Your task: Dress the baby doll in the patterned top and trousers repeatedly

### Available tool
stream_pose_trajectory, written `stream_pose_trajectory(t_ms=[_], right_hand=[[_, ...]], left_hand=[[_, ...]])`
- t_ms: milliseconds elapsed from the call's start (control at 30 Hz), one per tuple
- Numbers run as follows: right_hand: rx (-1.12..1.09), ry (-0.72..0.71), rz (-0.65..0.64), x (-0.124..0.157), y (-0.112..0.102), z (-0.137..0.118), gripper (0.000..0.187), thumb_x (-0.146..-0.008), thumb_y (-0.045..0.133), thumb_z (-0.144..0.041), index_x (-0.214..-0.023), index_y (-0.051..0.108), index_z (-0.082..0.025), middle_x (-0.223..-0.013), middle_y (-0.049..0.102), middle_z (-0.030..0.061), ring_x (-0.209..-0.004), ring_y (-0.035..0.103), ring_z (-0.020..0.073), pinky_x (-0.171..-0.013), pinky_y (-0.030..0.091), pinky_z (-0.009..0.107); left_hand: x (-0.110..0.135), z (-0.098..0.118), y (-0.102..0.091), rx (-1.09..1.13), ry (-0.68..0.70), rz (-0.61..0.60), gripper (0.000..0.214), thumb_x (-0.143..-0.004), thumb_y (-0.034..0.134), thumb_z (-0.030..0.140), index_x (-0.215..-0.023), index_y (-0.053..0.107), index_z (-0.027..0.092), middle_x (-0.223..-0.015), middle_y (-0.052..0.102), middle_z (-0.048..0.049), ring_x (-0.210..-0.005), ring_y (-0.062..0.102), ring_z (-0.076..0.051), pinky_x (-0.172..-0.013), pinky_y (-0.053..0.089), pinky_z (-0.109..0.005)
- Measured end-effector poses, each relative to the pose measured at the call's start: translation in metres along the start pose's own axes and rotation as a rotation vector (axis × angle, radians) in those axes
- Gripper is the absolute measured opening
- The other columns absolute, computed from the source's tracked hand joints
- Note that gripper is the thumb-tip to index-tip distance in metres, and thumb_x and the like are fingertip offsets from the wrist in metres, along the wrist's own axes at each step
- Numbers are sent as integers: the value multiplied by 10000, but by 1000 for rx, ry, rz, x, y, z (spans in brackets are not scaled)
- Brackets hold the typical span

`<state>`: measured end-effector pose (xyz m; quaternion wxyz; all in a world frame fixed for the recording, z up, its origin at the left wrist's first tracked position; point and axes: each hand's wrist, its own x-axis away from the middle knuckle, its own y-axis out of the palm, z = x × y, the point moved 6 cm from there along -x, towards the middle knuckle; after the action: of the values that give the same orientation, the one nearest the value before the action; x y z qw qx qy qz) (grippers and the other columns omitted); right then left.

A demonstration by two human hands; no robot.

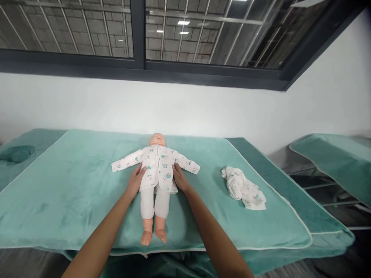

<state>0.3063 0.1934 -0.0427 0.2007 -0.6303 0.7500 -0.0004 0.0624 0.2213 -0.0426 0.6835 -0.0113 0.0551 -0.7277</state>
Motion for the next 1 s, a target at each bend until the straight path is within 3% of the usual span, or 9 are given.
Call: stream_pose_trajectory(t_ms=[167, 267, 400, 500, 567, 767, 1000], right_hand=[[-100, 45, 45, -28, -4, 1, 572, -952, 401, -649, -1269, 608, -221, -1373, 631, 129, -1294, 568, 260, -1080, 465, 457], [-242, 105, 119, -26, -8, 13, 546, -908, 498, -590, -1297, 595, -220, -1396, 626, 114, -1269, 596, 259, -1029, 511, 454], [-257, 228, 262, 2, -15, 29, 512, -797, 622, -437, -1243, 587, -188, -1264, 689, 131, -1062, 687, 256, -920, 563, 447], [-105, 209, 225, 33, -14, 22, 403, -819, 570, -320, -1200, 608, -192, -1143, 721, 109, -944, 696, 232, -875, 567, 425], [21, 135, 185, 57, -12, 8, 331, -869, 494, -258, -1164, 634, -206, -1114, 725, 90, -987, 683, 226, -921, 542, 418], [302, -5, 93, 110, -8, -24, 308, -941, 434, -207, -1141, 668, -224, -1060, 724, 75, -988, 654, 238, -892, 511, 392], [379, -37, 85, 117, -6, -31, 307, -923, 444, -170, -1109, 684, -215, -1023, 723, 79, -966, 646, 243, -858, 506, 380]], left_hand=[[-38, 18, 18, 14, -9, 55, 526, -940, 576, 519, -1379, 612, 230, -1532, 515, -75, -1440, 465, -273, -1212, 361, -437], [-42, 8, 24, -52, -7, 91, 505, -960, 540, 496, -1371, 609, 209, -1519, 531, -100, -1422, 485, -271, -1213, 348, -445], [-23, -14, 15, -161, 56, 124, 450, -982, 468, 482, -1230, 682, 175, -1285, 702, -114, -1220, 632, -279, -1103, 455, -447], [-7, -26, 6, -194, 81, 95, 418, -945, 520, 451, -1202, 686, 166, -1089, 751, -90, -1001, 687, -270, -928, 541, -414], [1, -29, 3, -206, 80, 96, 430, -934, 516, 446, -1217, 671, 161, -1035, 748, -82, -913, 681, -253, -853, 549, -399], [22, -22, 5, -221, 78, 79, 392, -936, 481, 433, -1163, 683, 185, -1073, 739, -82, -987, 671, -243, -906, 524, -391], [61, -19, -1, -309, 102, 59, 366, -957, 466, 437, -1119, 699, 206, -1119, 740, -86, -1033, 672, -254, -945, 510, -409]])
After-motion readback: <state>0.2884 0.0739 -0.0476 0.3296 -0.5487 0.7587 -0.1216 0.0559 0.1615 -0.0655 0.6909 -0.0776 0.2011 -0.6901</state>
